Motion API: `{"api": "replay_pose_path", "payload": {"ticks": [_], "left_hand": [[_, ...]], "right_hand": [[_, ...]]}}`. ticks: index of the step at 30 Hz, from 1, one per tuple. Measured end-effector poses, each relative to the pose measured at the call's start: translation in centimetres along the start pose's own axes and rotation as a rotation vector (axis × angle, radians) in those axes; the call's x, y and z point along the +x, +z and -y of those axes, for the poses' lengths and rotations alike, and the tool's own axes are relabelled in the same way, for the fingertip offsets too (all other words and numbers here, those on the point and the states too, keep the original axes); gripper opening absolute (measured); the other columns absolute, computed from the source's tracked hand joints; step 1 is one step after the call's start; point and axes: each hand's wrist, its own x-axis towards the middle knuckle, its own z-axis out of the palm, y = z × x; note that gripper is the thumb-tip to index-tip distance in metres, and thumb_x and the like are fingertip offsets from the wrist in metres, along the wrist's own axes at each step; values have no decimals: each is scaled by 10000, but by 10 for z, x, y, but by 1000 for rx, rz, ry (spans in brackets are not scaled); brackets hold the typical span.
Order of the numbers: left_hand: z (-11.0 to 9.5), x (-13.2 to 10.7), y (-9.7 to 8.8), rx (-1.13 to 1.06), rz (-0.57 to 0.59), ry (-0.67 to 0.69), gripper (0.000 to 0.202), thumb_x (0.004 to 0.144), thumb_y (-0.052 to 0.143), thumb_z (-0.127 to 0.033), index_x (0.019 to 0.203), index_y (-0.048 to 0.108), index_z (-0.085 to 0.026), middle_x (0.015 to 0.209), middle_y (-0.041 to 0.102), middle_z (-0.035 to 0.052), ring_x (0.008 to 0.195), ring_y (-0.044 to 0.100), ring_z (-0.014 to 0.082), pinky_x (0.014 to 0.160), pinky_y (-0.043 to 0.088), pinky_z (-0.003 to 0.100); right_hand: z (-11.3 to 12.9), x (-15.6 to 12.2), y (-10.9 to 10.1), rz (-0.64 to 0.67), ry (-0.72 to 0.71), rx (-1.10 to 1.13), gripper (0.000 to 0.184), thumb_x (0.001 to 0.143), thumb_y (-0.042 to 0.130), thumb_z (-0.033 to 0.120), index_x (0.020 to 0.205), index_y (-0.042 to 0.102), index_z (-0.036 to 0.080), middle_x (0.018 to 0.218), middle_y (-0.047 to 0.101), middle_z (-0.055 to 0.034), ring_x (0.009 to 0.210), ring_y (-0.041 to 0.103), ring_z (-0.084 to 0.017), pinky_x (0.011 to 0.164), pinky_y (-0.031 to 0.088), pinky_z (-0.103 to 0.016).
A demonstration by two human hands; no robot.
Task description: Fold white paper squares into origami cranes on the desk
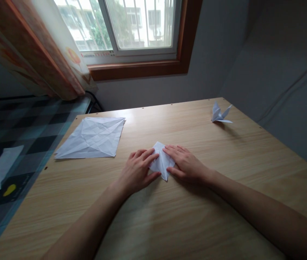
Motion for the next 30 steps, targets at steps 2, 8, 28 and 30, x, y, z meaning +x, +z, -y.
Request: {"api": "replay_pose_path", "payload": {"ticks": [2,8,28,30], "left_hand": [[3,1,0,-60,-22,-34,505,859,590,-371,1327,492,-210,1283,607,104,1133,522,282,963,405,456],[7,3,3,-165,-106,-131,513,819,609,-258,1311,503,-158,1074,654,99,991,568,255,897,464,428],[8,6,0,-398,-108,-190,198,772,650,-196,957,720,-204,756,604,5,637,565,125,647,490,267],[8,7,1,-414,-100,-230,228,763,649,-187,982,710,-205,764,602,0,626,560,119,638,483,264]], "right_hand": [[-4,0,1,-37,6,62,584,841,566,244,1396,439,111,1419,509,-181,1324,456,-288,1119,334,-499],[-6,1,0,-120,33,118,567,766,579,138,1327,498,146,1292,585,-146,1188,522,-279,1033,410,-469],[-1,-2,-4,-80,-212,99,168,830,656,351,885,658,192,1059,707,-94,974,638,-254,872,487,-414],[1,-2,-4,-69,-199,86,182,814,671,348,902,649,190,1065,696,-97,977,625,-258,869,475,-423]]}}
